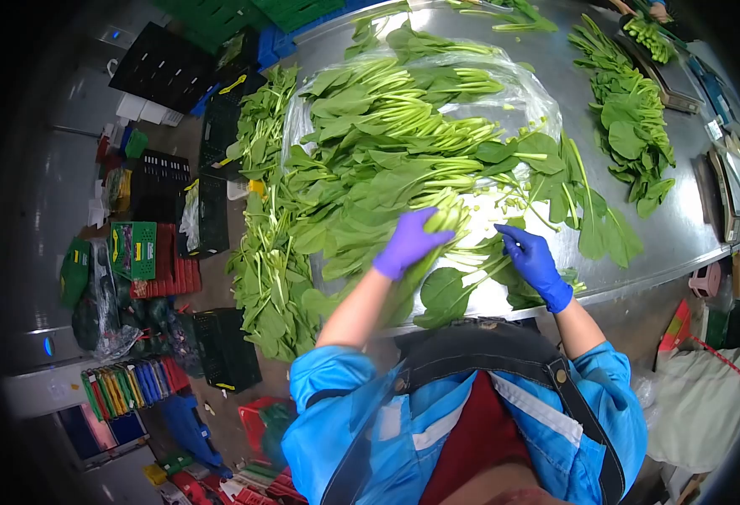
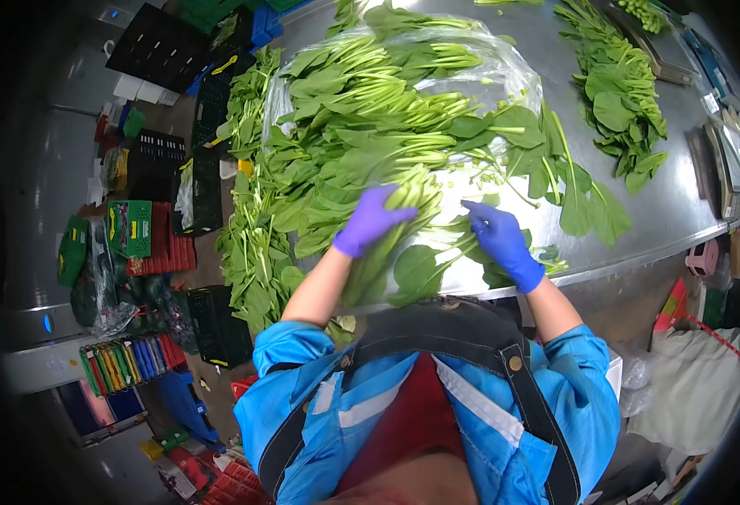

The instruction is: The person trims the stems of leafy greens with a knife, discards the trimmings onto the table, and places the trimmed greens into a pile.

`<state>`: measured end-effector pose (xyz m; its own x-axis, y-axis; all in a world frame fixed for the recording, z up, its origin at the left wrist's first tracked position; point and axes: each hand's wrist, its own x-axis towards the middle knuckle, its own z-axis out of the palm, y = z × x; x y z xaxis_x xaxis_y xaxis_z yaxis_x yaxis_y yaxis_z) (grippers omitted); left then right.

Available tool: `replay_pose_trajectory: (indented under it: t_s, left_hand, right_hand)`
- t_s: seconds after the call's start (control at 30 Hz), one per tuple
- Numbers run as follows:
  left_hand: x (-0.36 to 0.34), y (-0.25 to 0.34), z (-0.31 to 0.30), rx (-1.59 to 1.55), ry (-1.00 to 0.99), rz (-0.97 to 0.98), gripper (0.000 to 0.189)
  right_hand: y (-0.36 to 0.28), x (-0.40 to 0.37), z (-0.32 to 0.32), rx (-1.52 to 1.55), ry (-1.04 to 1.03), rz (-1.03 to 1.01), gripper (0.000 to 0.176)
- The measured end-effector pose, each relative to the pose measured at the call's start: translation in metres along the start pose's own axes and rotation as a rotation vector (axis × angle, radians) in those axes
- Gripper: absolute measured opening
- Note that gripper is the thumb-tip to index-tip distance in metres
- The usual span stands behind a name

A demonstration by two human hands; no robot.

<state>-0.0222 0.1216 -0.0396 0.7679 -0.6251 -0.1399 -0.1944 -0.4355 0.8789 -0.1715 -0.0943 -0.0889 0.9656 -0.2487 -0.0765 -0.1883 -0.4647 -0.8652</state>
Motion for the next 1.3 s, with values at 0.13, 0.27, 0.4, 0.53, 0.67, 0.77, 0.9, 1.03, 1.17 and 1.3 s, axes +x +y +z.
replay_pose_trajectory:
  t_s: [0.13,0.27,0.4,0.53,0.67,0.77,0.9,1.03,1.17,1.3]
  left_hand:
    - [-0.05,0.016,-0.002,-0.208,-0.224,-0.145,0.044]
    - [-0.072,0.021,0.002,-0.03,-0.126,-0.076,0.041]
    - [-0.087,0.013,-0.004,-0.163,-0.07,-0.076,0.042]
    - [-0.086,0.014,-0.004,-0.208,-0.108,-0.061,0.038]
    - [-0.081,0.021,0.007,-0.047,-0.113,0.07,0.032]
    - [-0.084,0.019,-0.003,0.287,-0.157,0.094,0.03]
    - [-0.088,0.018,-0.018,0.448,-0.205,0.137,0.027]
    - [-0.082,-0.007,-0.027,0.487,-0.174,0.068,0.038]
    - [-0.08,-0.002,0.019,0.102,-0.187,0.099,0.064]
    - [-0.07,-0.015,-0.009,-0.216,-0.1,-0.155,0.042]
  right_hand:
    - [-0.053,0.0,0.021,-0.137,-0.112,-0.279,0.05]
    - [-0.061,-0.002,0.037,-0.173,-0.165,-0.368,0.053]
    - [-0.005,-0.005,0.047,-0.351,-0.18,-0.263,0.046]
    - [-0.02,-0.023,0.032,-0.045,-0.135,-0.192,0.037]
    - [-0.069,-0.019,0.035,0.367,-0.337,0.01,0.04]
    - [-0.061,-0.022,0.043,0.278,-0.333,0.054,0.034]
    - [-0.039,-0.032,0.06,0.16,-0.301,-0.093,0.029]
    - [-0.037,-0.031,0.043,0.408,-0.348,0.295,0.02]
    - [-0.058,-0.01,0.061,0.605,-0.376,0.403,0.025]
    - [-0.006,0.057,0.062,0.243,0.056,0.139,0.042]
